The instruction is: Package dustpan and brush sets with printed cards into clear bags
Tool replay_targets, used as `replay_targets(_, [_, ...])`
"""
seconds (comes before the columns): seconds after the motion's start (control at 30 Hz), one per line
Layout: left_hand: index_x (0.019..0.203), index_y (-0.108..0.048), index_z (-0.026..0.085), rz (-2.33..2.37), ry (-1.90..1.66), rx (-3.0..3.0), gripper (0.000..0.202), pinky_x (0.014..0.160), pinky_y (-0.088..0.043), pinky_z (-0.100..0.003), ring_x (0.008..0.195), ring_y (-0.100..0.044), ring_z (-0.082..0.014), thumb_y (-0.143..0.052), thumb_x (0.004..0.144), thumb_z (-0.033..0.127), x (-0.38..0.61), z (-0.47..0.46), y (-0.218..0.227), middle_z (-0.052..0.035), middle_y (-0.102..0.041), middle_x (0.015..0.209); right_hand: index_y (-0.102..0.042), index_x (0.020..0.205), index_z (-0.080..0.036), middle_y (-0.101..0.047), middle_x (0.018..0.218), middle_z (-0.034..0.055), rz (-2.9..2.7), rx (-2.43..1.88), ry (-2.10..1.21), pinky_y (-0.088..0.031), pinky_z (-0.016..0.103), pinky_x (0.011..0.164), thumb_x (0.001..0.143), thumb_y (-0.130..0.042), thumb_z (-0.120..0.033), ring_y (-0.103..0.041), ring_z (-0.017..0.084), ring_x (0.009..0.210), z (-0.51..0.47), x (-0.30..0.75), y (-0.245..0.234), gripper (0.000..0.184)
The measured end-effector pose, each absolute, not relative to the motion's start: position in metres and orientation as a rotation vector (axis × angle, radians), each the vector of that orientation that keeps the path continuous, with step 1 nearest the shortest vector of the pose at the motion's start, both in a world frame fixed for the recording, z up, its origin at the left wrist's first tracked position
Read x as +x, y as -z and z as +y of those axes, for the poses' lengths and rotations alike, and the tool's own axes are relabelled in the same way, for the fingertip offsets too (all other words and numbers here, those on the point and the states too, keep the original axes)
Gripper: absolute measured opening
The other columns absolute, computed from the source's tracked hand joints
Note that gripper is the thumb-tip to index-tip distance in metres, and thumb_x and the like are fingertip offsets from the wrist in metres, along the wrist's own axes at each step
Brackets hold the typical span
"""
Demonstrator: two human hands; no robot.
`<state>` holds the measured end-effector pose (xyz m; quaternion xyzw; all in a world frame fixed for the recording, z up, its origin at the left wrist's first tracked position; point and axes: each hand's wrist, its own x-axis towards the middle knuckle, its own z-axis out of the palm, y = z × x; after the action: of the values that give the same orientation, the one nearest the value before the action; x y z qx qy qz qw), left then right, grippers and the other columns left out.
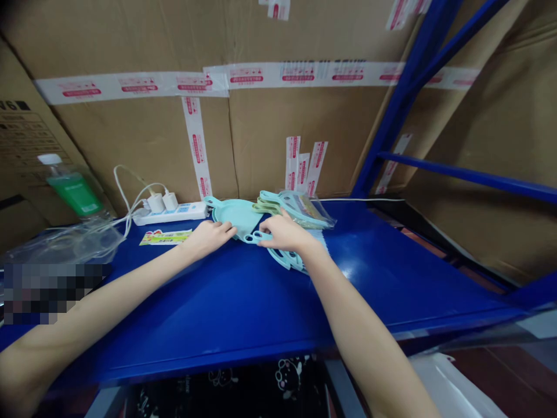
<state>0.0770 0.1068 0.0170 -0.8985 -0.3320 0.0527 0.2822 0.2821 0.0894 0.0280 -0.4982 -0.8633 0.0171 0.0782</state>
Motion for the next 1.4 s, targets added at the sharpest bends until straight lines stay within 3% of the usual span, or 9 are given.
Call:
replay_targets(0.27, [0.099, -0.057, 0.012, -0.87, -0.169, -2.366, 0.025, 0.058, -0.048, -0.027, 0.073, -0.065, -0.0173, -0.037, 0.089, 0.002, 0.057, 0.097, -0.021, -0.0079, -0.06, 0.086, -0.064, 0.075, -0.019, -0.064, 0.071, 0.0032, -2.595, -1.481, 0.067, -0.041, 0.043, 0.084, 0.084, -0.054, -0.035, -0.058, 0.019, 0.064, 0.089, 0.28, -0.031, 0.02])
replay_targets(0.43, [0.096, -0.056, 0.013, -0.891, -0.156, -2.341, 0.025, 0.058, -0.049, -0.027, 0.067, -0.063, -0.0155, -0.038, 0.087, 0.0, 0.038, 0.076, -0.017, -0.0052, -0.056, 0.081, -0.068, 0.092, -0.018, -0.069, 0.087, 0.0096, -2.583, -1.457, 0.068, -0.045, 0.035, 0.069, 0.083, -0.057, -0.037, -0.062, 0.026, 0.08, 0.084, 0.275, -0.034, 0.024])
replay_targets(0.53, [0.094, -0.055, 0.014, -0.901, -0.142, -2.335, 0.025, 0.055, -0.049, -0.028, 0.063, -0.062, -0.0161, -0.038, 0.085, -0.002, 0.027, 0.059, -0.011, -0.005, -0.055, 0.079, -0.068, 0.104, -0.019, -0.069, 0.098, 0.01, -2.581, -1.422, 0.039, -0.046, 0.034, 0.072, 0.083, -0.058, -0.037, -0.063, 0.027, 0.088, 0.079, 0.269, -0.034, 0.028])
replay_targets(0.77, [0.088, -0.053, 0.016, -0.785, -0.161, -2.329, 0.02, 0.05, -0.045, -0.026, 0.054, -0.058, -0.0139, -0.043, 0.083, -0.001, 0.011, 0.019, 0.0, -0.0016, -0.055, 0.074, -0.064, 0.116, -0.019, -0.066, 0.093, 0.0091, -2.646, -1.274, 0.067, -0.046, 0.032, 0.069, 0.088, -0.055, -0.035, -0.063, 0.024, 0.082, 0.063, 0.242, -0.033, 0.033])
replay_targets(1.03, [0.096, -0.051, 0.014, -0.672, 0.008, -2.428, 0.017, 0.044, -0.04, -0.026, 0.052, -0.055, -0.0142, -0.046, 0.083, 0.004, 0.008, -0.007, 0.019, -0.0011, -0.054, 0.073, -0.049, 0.132, -0.011, -0.063, 0.108, 0.0162, -2.64, -1.005, 0.138, -0.047, 0.044, 0.085, 0.089, -0.041, -0.019, -0.058, 0.027, 0.101, 0.058, 0.218, -0.008, 0.044])
replay_targets(1.23, [0.093, -0.056, 0.012, -0.538, 0.159, -2.461, 0.015, 0.042, -0.038, -0.027, 0.05, -0.051, -0.0134, -0.044, 0.084, 0.009, 0.008, -0.025, 0.025, -0.0026, -0.056, 0.072, -0.041, 0.136, -0.006, -0.061, 0.112, 0.0185, -2.742, -0.838, 0.213, -0.048, 0.047, 0.087, 0.092, -0.038, -0.019, -0.056, 0.028, 0.104, 0.055, 0.194, -0.003, 0.046])
replay_targets(1.4, [0.107, -0.057, 0.004, -0.386, 0.376, -2.506, 0.026, 0.044, -0.04, -0.027, 0.054, -0.054, -0.0137, -0.043, 0.086, 0.008, 0.01, -0.026, 0.023, -0.0039, -0.057, 0.07, -0.041, 0.135, -0.002, -0.06, 0.115, 0.021, -2.809, -0.816, 0.124, -0.048, 0.045, 0.09, 0.094, -0.037, -0.021, -0.055, 0.029, 0.109, 0.057, 0.175, -0.012, 0.045])
